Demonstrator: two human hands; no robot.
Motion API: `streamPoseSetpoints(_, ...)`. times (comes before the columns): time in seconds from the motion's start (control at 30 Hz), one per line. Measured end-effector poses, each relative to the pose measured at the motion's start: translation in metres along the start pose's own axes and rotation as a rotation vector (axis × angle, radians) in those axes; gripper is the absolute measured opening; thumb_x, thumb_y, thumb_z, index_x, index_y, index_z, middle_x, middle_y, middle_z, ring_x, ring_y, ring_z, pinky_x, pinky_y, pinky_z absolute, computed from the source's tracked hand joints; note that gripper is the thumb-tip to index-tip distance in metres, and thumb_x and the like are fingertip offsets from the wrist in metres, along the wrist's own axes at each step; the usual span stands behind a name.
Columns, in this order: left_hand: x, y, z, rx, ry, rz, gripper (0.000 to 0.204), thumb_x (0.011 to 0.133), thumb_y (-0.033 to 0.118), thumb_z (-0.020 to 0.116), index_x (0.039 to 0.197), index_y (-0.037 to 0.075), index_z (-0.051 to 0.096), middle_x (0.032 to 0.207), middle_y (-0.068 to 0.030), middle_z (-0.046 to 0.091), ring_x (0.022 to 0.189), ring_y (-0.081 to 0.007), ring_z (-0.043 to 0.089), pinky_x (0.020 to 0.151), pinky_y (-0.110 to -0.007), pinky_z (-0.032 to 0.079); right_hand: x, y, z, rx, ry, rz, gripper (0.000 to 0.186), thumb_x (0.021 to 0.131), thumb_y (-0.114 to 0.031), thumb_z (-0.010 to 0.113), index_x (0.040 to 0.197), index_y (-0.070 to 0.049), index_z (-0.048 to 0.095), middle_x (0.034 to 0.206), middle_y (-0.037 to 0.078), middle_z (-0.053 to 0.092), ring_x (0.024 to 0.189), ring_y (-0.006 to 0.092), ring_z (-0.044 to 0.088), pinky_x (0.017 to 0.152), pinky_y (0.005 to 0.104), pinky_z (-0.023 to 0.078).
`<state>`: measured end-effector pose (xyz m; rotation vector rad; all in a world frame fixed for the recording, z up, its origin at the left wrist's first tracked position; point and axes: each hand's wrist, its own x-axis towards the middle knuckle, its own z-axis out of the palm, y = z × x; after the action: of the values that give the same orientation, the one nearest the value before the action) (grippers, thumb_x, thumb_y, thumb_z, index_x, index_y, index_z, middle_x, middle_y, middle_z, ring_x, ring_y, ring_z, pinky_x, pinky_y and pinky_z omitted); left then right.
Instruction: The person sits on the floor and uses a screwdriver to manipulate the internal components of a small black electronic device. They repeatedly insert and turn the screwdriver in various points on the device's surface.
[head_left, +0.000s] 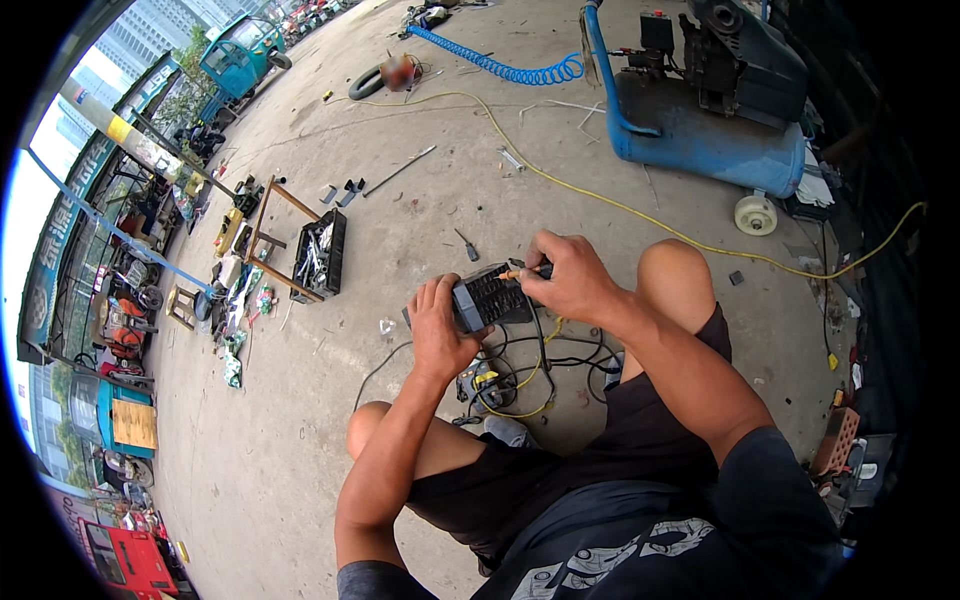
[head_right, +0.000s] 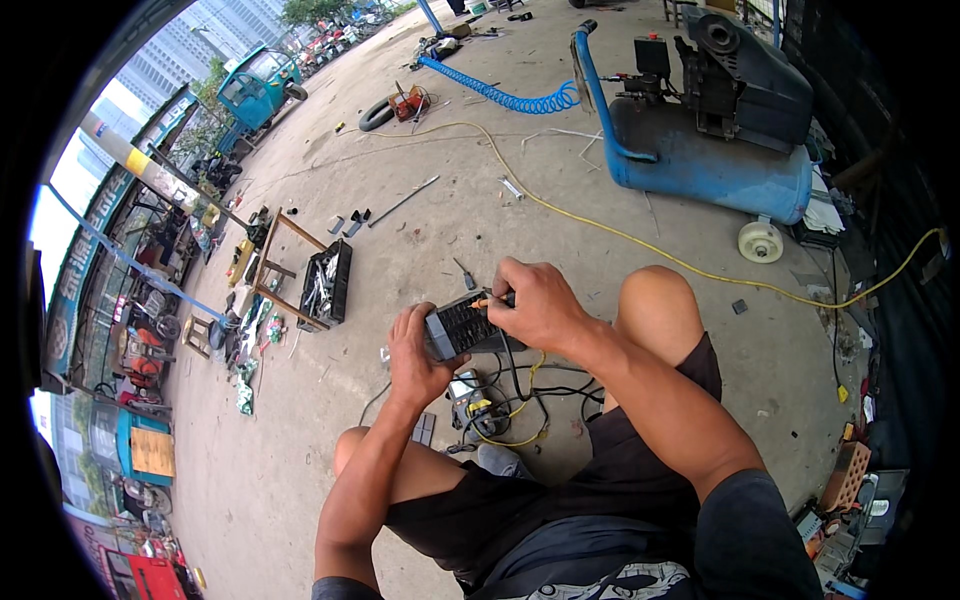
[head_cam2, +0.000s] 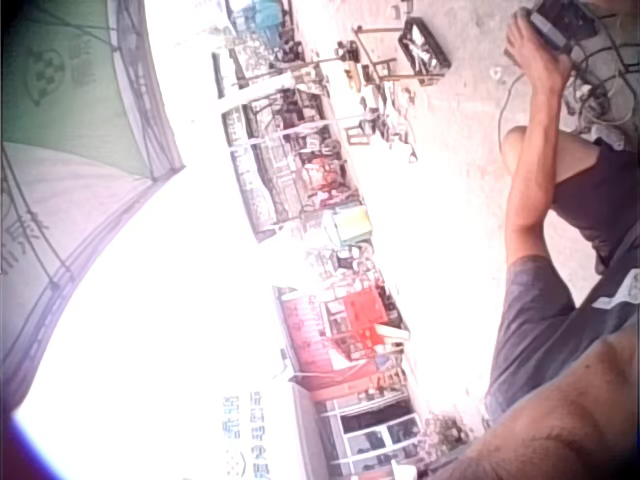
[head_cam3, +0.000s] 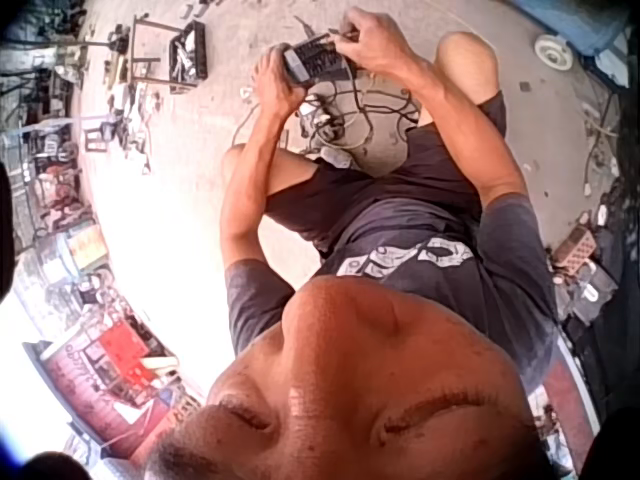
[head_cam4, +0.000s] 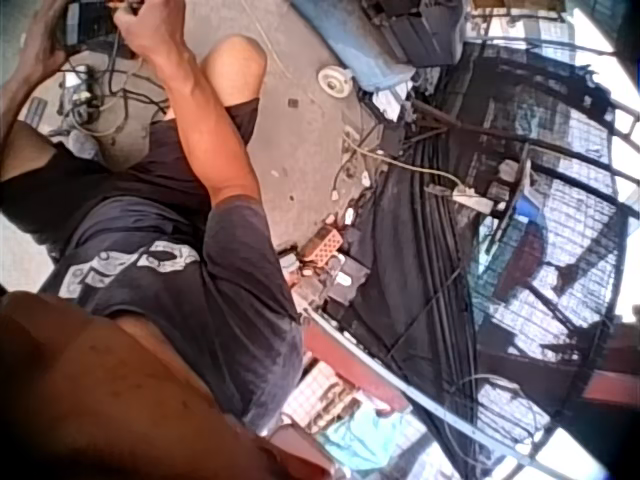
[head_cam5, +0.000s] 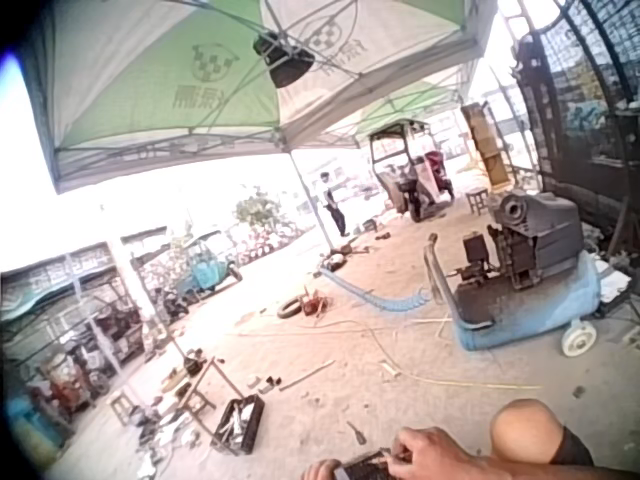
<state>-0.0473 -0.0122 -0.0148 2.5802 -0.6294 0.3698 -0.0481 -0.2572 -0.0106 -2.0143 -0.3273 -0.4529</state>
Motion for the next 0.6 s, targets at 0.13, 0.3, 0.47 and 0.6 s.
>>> streamPoseSetpoints(0.13,0.0000,0.0003,0.0008,0.011,0.031,0.033,0.089,0.055,0.016,0.099,0.133,0.004,0.056,0.123,-0.0145,0.062,0.118,-0.0397,0.057,0.106,-0.049,0.041,0.0005,-0.0016,-0.0016,-0.002,-0.006,0.021,0.020,0.081,-0.012,0.076,0.088,-0.001,0.062,0.077,0.019,0.071,0.072,0.0398,0.070,0.064,0.0467,0.053)
streamPoseSetpoints(0.3,0.0010,0.0021,0.0003,0.010,0.029,0.049,0.090,0.055,0.016,0.099,0.133,0.004,0.057,0.122,-0.0146,0.062,0.119,-0.0397,0.057,0.107,-0.049,0.041,0.0008,0.0002,-0.0011,0.018,-0.006,0.012,0.019,0.081,-0.013,0.076,0.089,-0.001,0.063,0.079,0.020,0.071,0.074,0.0405,0.071,0.066,0.0477,0.054)
streamPoseSetpoints(0.47,0.0004,0.0004,0.0011,0.003,0.020,0.057,0.091,0.055,0.015,0.099,0.134,0.005,0.056,0.123,-0.0152,0.062,0.120,-0.0399,0.057,0.107,-0.049,0.040,0.0024,-0.0001,-0.0016,0.007,-0.033,0.025,0.020,0.082,-0.013,0.076,0.090,-0.001,0.063,0.081,0.020,0.071,0.077,0.0417,0.071,0.068,0.0483,0.054)
streamPoseSetpoints(0.6,0.0000,-0.0003,0.0022,-0.017,0.027,0.046,0.091,0.055,0.015,0.099,0.134,0.005,0.056,0.124,-0.0157,0.062,0.121,-0.0410,0.056,0.108,-0.049,0.041,-0.0006,0.0054,0.0056,0.015,0.052,-0.051,0.020,0.083,-0.012,0.077,0.090,-0.002,0.061,0.082,0.020,0.071,0.076,0.0421,0.070,0.067,0.0488,0.054)
